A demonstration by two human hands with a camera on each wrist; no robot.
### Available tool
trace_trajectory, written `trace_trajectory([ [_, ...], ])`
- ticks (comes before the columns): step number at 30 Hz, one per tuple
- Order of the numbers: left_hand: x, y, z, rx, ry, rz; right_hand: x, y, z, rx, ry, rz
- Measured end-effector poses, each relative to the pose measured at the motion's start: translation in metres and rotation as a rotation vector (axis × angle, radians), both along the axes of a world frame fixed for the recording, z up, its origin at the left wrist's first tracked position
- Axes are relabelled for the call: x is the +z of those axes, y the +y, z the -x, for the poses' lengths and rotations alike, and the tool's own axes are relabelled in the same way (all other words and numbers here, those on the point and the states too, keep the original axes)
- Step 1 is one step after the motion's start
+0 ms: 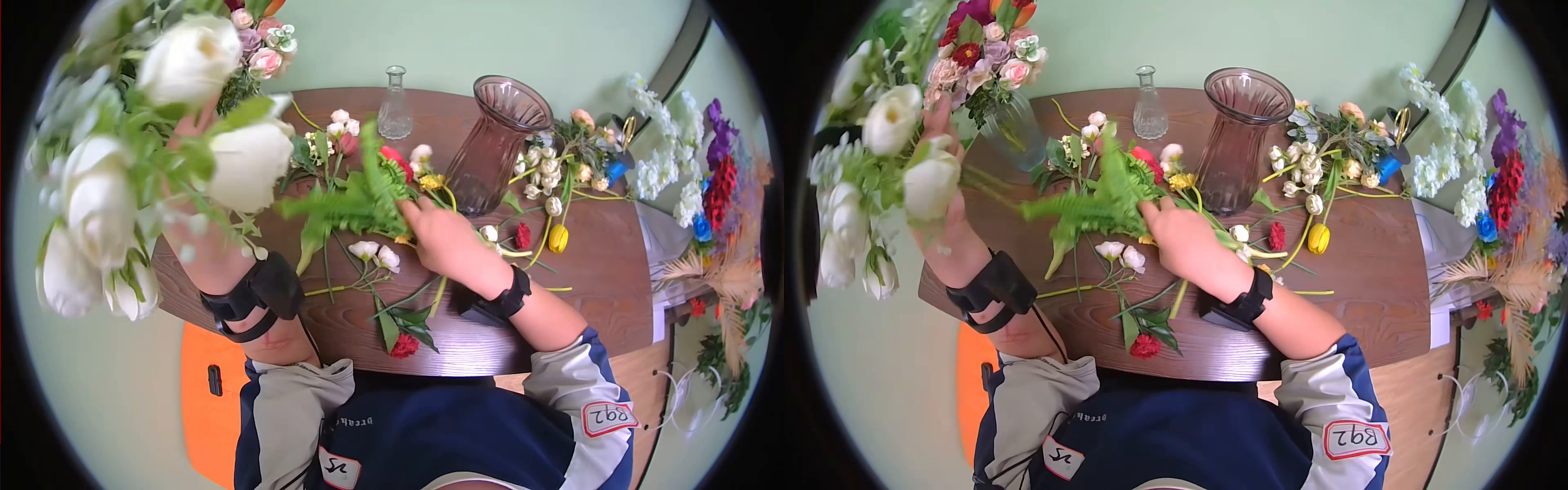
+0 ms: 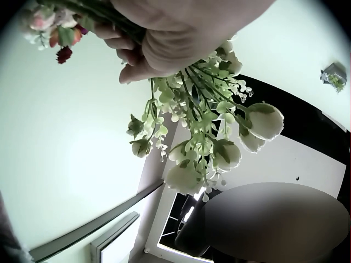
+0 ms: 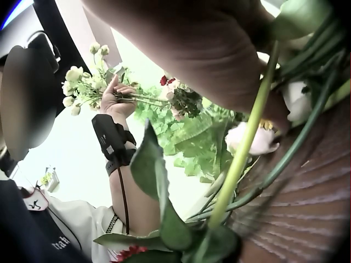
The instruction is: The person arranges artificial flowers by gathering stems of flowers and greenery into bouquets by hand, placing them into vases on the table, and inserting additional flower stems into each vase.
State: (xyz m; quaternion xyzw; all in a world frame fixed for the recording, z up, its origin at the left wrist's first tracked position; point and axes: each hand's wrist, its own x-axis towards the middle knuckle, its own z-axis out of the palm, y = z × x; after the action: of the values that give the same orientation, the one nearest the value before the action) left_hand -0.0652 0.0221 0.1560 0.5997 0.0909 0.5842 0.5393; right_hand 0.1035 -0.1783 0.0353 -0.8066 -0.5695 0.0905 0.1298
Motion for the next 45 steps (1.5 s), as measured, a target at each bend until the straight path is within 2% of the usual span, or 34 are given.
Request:
trace_trajectory([
  [1,0.000,0.002,0.001,0.078,0.016,-0.044,-0.003,0.000,-0.006,-0.005,0.001,-0.005],
  [3,0.001,0.003,0.002,0.241,0.045,-0.126,-0.013,-0.001,-0.026,-0.044,-0.037,-0.526],
  [5,-0.001,0.003,0.003,0.409,0.075,-0.202,0.009,-0.004,-0.035,-0.121,-0.024,-0.731],
  [6,0.002,0.000,0.001,0.488,0.157,-0.154,0.016,-0.005,-0.040,-0.123,-0.035,-0.850],
  [7,0.005,-0.004,-0.001,0.565,0.240,-0.107,0.024,-0.009,-0.040,-0.182,0.047,-0.847],
  [9,0.004,-0.008,-0.002,0.493,0.242,-0.060,0.028,-0.015,-0.044,-0.179,0.097,-0.844],
  [12,-0.003,-0.013,-0.009,0.400,0.134,-0.157,0.032,-0.016,-0.036,-0.185,0.166,-0.889],
  [14,0.000,-0.002,-0.009,0.543,0.455,-0.126,0.028,-0.016,-0.033,-0.206,0.130,-0.831],
  [15,-0.001,0.005,-0.011,0.510,0.421,-0.221,0.026,-0.015,-0.031,-0.222,0.111,-0.800],
  [17,0.002,0.001,-0.013,0.672,0.605,-0.262,0.015,-0.011,-0.032,-0.089,-0.019,-0.715],
  [19,0.005,-0.010,-0.017,0.700,0.661,-0.302,0.011,-0.012,-0.031,-0.048,-0.004,-0.414],
  [20,0.006,-0.012,-0.019,0.716,0.719,-0.304,0.006,-0.013,-0.033,-0.060,-0.005,-0.415],
  [21,0.007,-0.014,-0.021,0.735,0.776,-0.306,-0.002,-0.013,-0.037,0.037,-0.024,-0.371],
  [22,0.007,-0.015,-0.021,0.727,0.774,-0.312,-0.008,-0.013,-0.041,0.135,-0.043,-0.325],
  [25,0.004,-0.014,-0.020,0.652,0.748,-0.306,0.006,-0.020,-0.044,0.193,-0.101,-0.350],
  [27,0.002,-0.012,-0.019,0.639,0.693,-0.307,0.033,-0.033,-0.045,0.209,-0.109,-0.349],
  [29,0.002,-0.011,-0.020,0.656,0.676,-0.307,0.064,-0.053,-0.045,0.146,-0.099,-0.151],
  [31,0.001,-0.009,-0.019,0.674,0.662,-0.308,0.076,-0.074,-0.053,0.121,-0.149,-0.237],
  [33,0.002,-0.006,-0.019,0.630,0.692,-0.258,0.098,-0.090,-0.060,-0.064,-0.057,-0.049],
  [34,0.003,-0.008,-0.019,0.628,0.691,-0.259,0.097,-0.099,-0.070,-0.121,-0.084,-0.047],
  [35,0.004,-0.013,-0.020,0.649,0.692,-0.263,0.095,-0.108,-0.082,-0.180,-0.114,-0.045],
  [37,0.004,-0.017,-0.022,0.662,0.687,-0.269,0.089,-0.120,-0.112,-0.434,-0.147,0.075],
  [38,0.003,-0.016,-0.022,0.668,0.683,-0.289,0.075,-0.126,-0.139,-0.509,-0.210,0.015],
  [40,0.002,-0.015,-0.022,0.665,0.676,-0.312,0.068,-0.137,-0.175,-0.629,-0.128,-0.108],
  [42,0.003,-0.014,-0.022,0.673,0.701,-0.312,0.040,-0.148,-0.221,-0.621,-0.142,-0.180],
  [44,0.001,-0.011,-0.022,0.653,0.691,-0.320,0.006,-0.155,-0.252,-0.525,0.086,-0.239],
  [45,0.000,-0.011,-0.022,0.636,0.692,-0.323,-0.002,-0.153,-0.250,-0.539,0.017,-0.233],
])
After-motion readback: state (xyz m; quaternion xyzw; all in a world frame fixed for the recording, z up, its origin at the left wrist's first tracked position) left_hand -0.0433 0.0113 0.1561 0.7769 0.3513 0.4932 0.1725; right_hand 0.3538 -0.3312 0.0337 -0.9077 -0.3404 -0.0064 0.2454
